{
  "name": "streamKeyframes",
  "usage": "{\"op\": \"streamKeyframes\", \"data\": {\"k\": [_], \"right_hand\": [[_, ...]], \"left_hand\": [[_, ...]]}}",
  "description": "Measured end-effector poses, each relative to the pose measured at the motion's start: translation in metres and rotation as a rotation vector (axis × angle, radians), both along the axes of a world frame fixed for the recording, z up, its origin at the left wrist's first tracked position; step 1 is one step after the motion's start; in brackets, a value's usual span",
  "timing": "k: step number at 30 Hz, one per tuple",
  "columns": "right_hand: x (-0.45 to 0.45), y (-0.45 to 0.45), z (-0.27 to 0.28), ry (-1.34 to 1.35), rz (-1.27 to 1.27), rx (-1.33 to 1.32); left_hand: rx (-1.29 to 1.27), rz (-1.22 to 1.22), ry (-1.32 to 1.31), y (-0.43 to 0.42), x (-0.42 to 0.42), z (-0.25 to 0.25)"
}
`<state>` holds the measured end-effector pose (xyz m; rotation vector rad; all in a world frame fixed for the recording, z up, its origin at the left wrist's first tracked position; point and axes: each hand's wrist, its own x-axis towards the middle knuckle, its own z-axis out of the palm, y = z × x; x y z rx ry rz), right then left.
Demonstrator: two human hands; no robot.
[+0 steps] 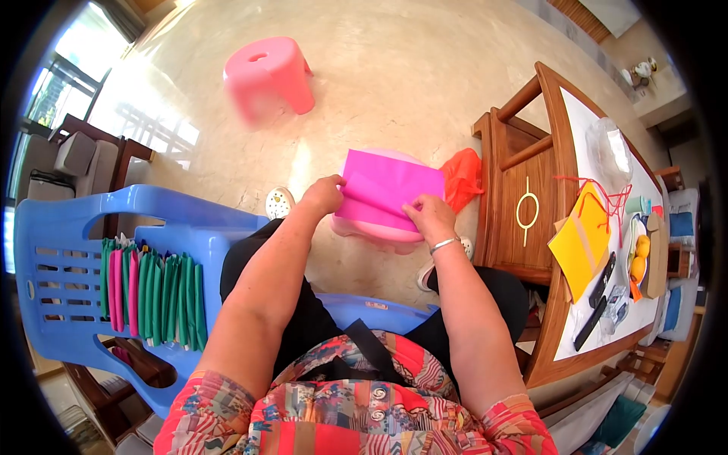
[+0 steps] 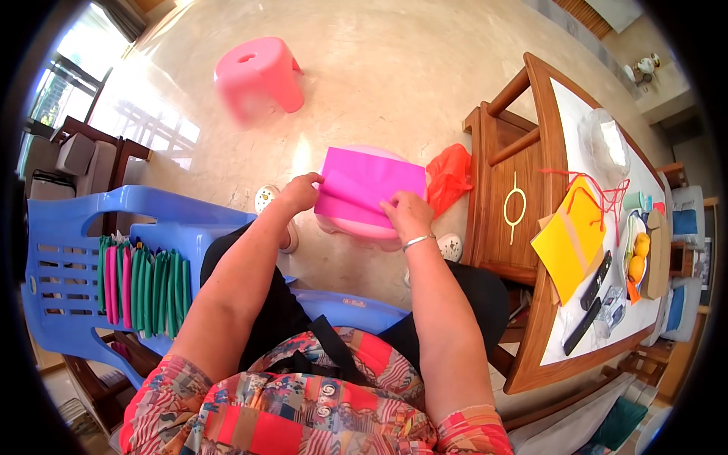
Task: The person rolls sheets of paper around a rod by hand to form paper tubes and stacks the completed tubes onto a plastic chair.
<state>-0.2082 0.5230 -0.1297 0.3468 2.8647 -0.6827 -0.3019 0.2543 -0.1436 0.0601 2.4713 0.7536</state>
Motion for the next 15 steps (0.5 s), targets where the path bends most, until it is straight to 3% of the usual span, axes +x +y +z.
{"op": "streamKeyframes", "data": {"k": [5, 11, 15], "right_hand": [[-0.002, 0.002, -0.015, 0.006, 0.008, -0.161], [-0.004, -0.003, -0.015, 0.021, 0.066, -0.207], [-0.005, -0.003, -0.010, -0.005, 0.074, -0.198]], "left_hand": [[-0.083, -0.006, -0.035, 0.000, -0.002, 0.011], [-0.249, -0.042, -0.074, -0.015, -0.018, -0.029], [-0.233, 0.056, 0.083, 0.003, 0.001, 0.026]]}}
